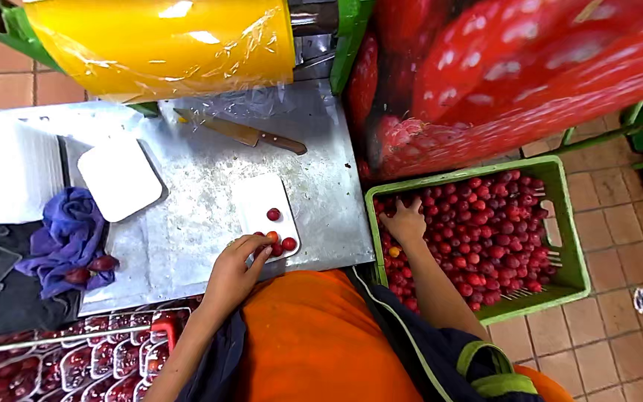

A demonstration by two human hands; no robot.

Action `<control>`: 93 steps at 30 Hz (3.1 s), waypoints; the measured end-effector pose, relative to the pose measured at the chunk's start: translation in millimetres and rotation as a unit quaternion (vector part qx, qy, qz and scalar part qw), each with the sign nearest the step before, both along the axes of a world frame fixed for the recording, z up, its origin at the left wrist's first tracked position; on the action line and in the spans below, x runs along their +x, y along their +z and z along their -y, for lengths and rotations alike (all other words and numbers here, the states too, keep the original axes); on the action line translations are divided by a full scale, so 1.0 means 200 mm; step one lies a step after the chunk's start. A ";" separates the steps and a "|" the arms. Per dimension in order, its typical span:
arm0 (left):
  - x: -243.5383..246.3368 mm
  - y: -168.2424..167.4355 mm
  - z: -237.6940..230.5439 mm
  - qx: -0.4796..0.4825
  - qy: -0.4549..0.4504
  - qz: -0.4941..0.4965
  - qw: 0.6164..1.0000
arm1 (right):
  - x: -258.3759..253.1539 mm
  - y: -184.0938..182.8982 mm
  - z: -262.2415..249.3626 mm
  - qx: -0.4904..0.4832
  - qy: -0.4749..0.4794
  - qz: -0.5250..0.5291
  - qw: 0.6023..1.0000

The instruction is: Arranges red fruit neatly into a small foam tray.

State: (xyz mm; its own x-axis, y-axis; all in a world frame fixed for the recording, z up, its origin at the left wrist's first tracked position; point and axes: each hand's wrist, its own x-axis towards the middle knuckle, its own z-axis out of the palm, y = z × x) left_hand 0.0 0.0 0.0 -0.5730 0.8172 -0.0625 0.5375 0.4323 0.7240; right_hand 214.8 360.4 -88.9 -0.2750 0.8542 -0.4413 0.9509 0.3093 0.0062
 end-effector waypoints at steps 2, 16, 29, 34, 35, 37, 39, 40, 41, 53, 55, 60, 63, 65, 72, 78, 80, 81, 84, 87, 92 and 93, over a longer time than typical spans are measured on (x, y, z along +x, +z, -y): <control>0.02 0.00 0.01 0.002 0.004 -0.001 1.000 | -0.02 -0.02 0.05 0.015 -0.023 -0.004 1.000; -0.16 -0.05 0.07 0.019 0.141 0.049 0.989 | 0.09 -0.03 0.12 0.088 -0.074 -0.295 0.949; -0.21 -0.13 -0.26 -0.080 -0.092 -0.030 0.992 | -0.20 0.51 0.46 -0.511 -0.068 -0.573 0.637; -0.09 -0.10 -0.11 -0.006 -0.184 -0.061 0.981 | -0.64 0.43 0.60 -0.507 0.101 -0.417 0.748; -0.09 -0.10 -0.08 0.013 -0.191 -0.045 0.981 | -0.72 0.40 0.62 -0.486 0.138 -0.377 0.776; -0.11 -0.09 -0.04 0.049 -0.160 0.013 0.986 | -0.84 0.36 0.65 -0.459 0.190 -0.286 0.819; -0.14 -0.10 -0.01 0.059 -0.064 0.050 0.995 | -0.91 0.35 0.65 -0.451 0.210 -0.208 0.842; -0.17 -0.10 -0.01 0.056 -0.009 0.056 0.997 | -0.93 0.36 0.65 -0.453 0.209 -0.186 0.846; -0.19 -0.11 -0.02 0.046 0.034 0.061 0.997 | -0.95 0.37 0.64 -0.461 0.206 -0.171 0.846; -0.22 -0.16 -0.10 -0.030 0.030 0.133 0.990 | -1.07 0.41 0.67 -0.402 0.225 -0.128 0.879; -0.22 -0.14 -0.09 -0.055 0.047 0.124 0.990 | -1.07 0.43 0.65 -0.399 0.244 -0.111 0.877; -0.21 -0.11 -0.09 -0.128 0.091 0.106 0.982 | -1.10 0.51 0.65 -0.333 0.359 -0.078 0.868; -0.22 -0.10 -0.13 -0.137 0.067 0.079 0.985 | -1.14 0.52 0.66 -0.294 0.435 -0.073 0.848; -0.22 -0.11 -0.15 -0.131 0.050 0.083 0.987 | -1.16 0.53 0.66 -0.266 0.483 -0.043 0.833; -0.23 -0.13 -0.10 -0.059 0.046 0.161 0.984 | -1.19 0.51 0.62 -0.273 0.504 -0.048 0.818; -0.25 -0.13 -0.11 -0.046 0.046 0.123 0.990 | -1.20 0.43 0.59 -0.342 0.449 -0.068 0.823; -0.27 -0.13 -0.15 -0.078 0.025 0.097 0.992 | -1.17 0.41 0.58 -0.415 0.358 -0.087 0.832; -0.29 -0.13 -0.16 -0.090 0.015 0.091 0.992 | -1.16 0.40 0.57 -0.457 0.302 -0.099 0.831; -0.36 -0.10 -0.21 -0.106 0.010 0.077 0.991 | -1.14 0.37 0.54 -0.519 0.202 -0.134 0.820; -0.43 -0.09 -0.26 -0.115 -0.051 0.026 0.992 | -1.11 0.35 0.53 -0.507 0.184 -0.145 0.829; -0.52 -0.13 -0.30 -0.137 -0.188 -0.072 0.970 | -1.07 0.34 0.53 -0.427 0.245 -0.134 0.860; -0.53 -0.12 -0.29 -0.136 -0.186 -0.088 0.969 | -1.06 0.34 0.53 -0.411 0.263 -0.139 0.862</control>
State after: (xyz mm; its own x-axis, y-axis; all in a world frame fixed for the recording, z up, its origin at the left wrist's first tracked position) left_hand -106.4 57.6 -23.9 -0.2624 0.9363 -0.2335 0.7977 0.3466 0.4935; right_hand 3.5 254.8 -21.6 -0.7222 0.0092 -0.6916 0.6063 0.4897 -0.6266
